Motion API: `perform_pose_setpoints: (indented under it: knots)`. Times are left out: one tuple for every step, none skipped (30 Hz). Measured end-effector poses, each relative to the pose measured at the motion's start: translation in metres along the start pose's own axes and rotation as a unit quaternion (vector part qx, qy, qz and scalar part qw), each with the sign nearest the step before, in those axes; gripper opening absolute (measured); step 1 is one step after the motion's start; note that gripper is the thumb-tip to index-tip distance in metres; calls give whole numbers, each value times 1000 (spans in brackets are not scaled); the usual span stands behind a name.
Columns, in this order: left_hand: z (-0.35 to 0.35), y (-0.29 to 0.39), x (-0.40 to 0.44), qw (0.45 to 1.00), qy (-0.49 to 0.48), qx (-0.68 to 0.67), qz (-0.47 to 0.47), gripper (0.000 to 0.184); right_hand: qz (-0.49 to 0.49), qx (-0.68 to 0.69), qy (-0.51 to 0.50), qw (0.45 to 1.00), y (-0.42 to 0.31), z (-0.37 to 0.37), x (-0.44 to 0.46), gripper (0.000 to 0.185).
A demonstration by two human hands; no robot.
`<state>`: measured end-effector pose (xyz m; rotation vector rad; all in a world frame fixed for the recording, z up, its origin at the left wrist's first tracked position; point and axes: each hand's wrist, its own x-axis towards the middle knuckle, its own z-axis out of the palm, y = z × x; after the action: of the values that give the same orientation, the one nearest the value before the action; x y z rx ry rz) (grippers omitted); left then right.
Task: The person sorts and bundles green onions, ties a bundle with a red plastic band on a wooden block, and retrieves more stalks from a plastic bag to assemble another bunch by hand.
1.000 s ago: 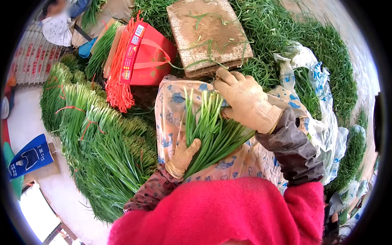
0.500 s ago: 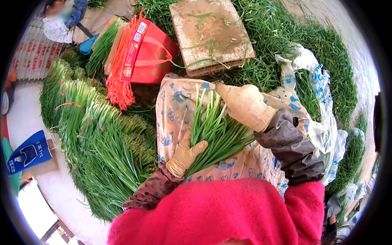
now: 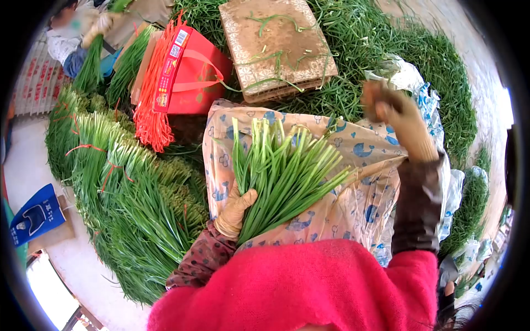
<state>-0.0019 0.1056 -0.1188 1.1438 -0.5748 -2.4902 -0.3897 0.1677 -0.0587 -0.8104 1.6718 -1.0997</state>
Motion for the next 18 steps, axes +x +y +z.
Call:
perform_pose_setpoints:
  knots:
    - [0,0,-1,1000,3,4,5,56,74,62,-112,989,-1,-5,-23,30]
    - [0,2,-2,1000,1,3,5,56,122,-11,-146,982,3,-2,-43,63]
    - [-1,3,-2,1000,-10,4,-1,57,169,55,-257,950,14,-4,-59,54]
    - [-2,4,-3,1000,-20,6,-7,59,245,-11,-275,930,16,6,-74,48]
    - [-7,1,-3,1000,-23,10,-11,65,233,9,-308,922,32,15,-85,41]
    - [-6,1,-3,999,-27,13,-14,65,225,-82,-328,914,33,29,-87,50]
    - [-5,1,-3,999,-36,23,-17,67,216,-85,-316,920,45,44,-91,58]
    - [-3,2,-3,998,-43,32,-17,70,206,-89,-304,926,55,55,-93,66]
    - [-4,3,-4,997,-56,45,-28,75,202,-89,-301,928,55,62,-91,66]
    - [-3,2,-5,997,-57,49,-24,75,133,-38,-255,957,53,69,-89,78]
    - [-1,1,-6,996,-60,62,-14,75,62,15,-207,976,52,76,-85,91]
    - [2,1,-6,995,-62,75,-4,76,57,16,-207,976,54,83,-81,91]
    - [5,1,-6,993,-89,74,-3,72,23,113,-193,974,57,89,-77,100]
    - [10,3,-7,993,-90,76,-2,72,-10,208,-177,962,56,95,-73,109]
    - [14,4,-8,990,-112,86,-4,71,-23,238,-189,952,41,97,-66,117]
    - [16,4,-10,987,-133,95,-6,69,-24,237,-190,952,43,105,-61,117]
    - [9,0,-11,983,-134,119,-29,66,-57,294,-151,942,51,115,-55,120]
    - [13,5,-10,984,-134,117,-27,66,-88,349,-111,926,50,125,-49,123]
